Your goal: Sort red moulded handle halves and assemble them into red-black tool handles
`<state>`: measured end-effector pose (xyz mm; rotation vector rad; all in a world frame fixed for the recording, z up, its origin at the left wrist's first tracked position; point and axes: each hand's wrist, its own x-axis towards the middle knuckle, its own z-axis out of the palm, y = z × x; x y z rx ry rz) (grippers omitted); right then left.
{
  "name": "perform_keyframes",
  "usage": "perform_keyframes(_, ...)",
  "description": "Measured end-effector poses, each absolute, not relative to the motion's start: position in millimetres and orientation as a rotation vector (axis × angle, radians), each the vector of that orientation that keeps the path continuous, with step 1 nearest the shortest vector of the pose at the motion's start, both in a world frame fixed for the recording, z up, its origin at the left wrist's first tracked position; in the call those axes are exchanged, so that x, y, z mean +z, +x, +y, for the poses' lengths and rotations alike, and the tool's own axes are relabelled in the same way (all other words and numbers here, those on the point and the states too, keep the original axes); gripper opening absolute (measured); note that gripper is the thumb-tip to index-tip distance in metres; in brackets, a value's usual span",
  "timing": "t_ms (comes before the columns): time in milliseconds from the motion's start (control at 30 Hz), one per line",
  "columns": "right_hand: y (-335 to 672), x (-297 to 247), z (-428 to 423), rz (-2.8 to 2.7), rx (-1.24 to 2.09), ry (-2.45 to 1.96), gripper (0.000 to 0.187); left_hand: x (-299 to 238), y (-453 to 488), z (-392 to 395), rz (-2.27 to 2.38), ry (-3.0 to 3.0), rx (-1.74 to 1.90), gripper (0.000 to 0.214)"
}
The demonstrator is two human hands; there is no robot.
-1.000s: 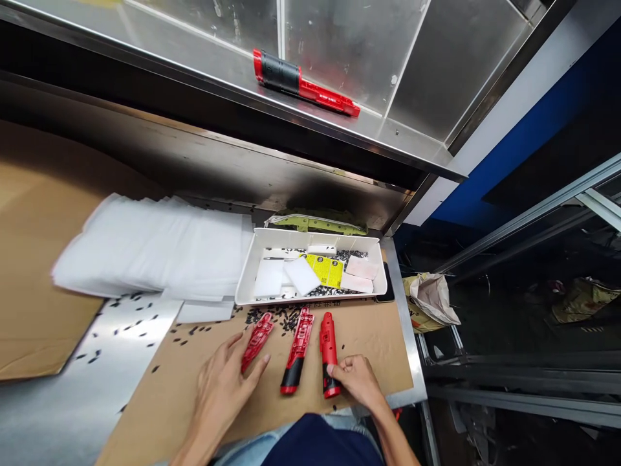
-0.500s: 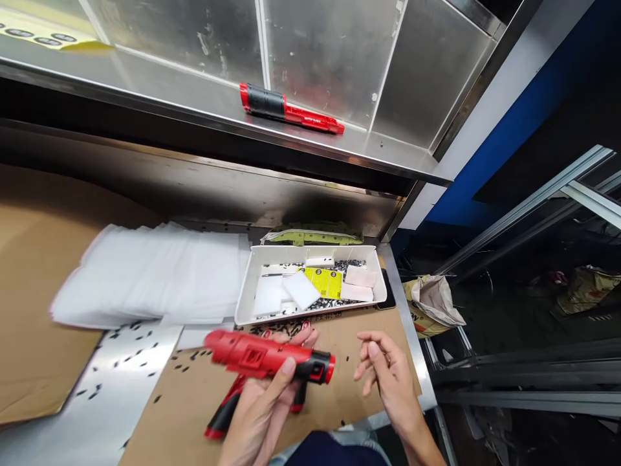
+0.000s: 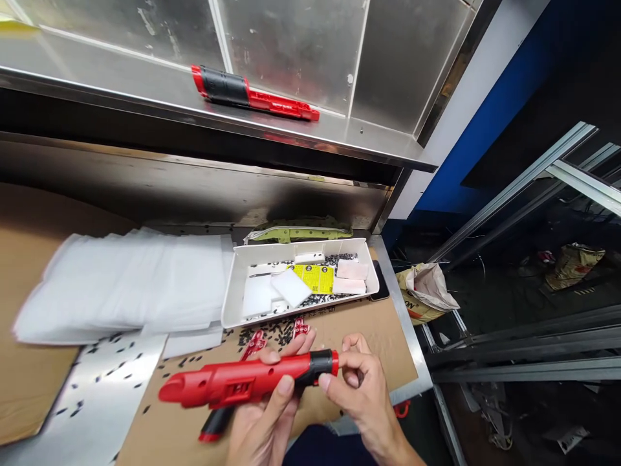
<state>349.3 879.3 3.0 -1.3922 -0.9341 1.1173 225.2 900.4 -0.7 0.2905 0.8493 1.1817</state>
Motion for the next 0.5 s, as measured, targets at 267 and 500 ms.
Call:
perform_keyframes(267,347.1,4.5,878.8,-0.882,1.098,-1.379,0.025,-5.6,226.6,894.6,0.884,0.402,1.167,0.060)
perform_keyframes(500,349.1,4.9,880.8,-0.901,1.090,-1.341,0.023,-6.9,227.4,895.0,0.865,0.409,1.160,0.060)
